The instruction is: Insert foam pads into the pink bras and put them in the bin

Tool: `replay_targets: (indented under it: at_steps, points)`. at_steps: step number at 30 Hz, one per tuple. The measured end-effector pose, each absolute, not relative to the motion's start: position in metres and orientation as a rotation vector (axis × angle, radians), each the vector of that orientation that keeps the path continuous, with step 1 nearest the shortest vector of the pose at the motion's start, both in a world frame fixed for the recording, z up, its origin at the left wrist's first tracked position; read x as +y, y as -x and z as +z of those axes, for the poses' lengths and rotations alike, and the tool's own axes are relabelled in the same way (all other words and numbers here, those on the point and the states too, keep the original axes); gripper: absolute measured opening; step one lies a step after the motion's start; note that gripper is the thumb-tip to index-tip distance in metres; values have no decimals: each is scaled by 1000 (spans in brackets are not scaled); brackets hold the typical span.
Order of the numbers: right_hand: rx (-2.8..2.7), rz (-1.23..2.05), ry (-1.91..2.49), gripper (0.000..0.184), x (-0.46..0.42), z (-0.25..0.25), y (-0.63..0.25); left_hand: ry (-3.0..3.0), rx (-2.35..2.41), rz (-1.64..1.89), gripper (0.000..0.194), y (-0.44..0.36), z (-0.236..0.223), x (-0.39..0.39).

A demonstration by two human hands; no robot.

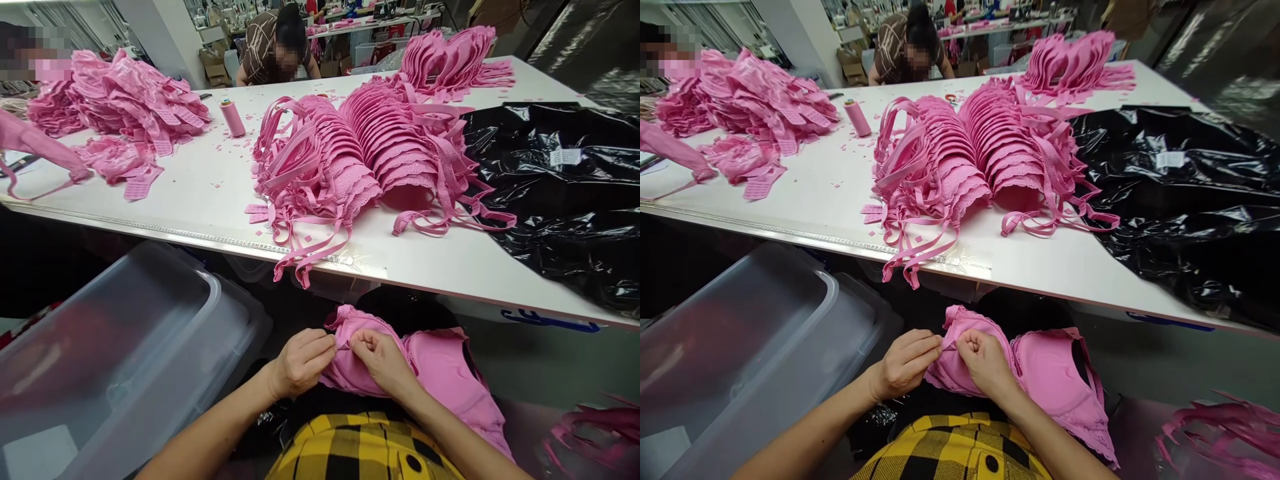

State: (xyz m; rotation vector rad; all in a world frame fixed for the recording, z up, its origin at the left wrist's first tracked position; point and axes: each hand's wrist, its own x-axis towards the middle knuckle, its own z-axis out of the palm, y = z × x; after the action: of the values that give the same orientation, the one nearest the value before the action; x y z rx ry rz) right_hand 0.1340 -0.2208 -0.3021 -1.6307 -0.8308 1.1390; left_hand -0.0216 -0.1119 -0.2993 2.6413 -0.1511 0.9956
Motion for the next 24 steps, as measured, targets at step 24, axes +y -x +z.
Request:
replay_targets:
  at_steps: [24]
  points:
    - [-1340,891,1790,21,-233,-280,-171,-2459,-208,757,21,-9,-317,-109]
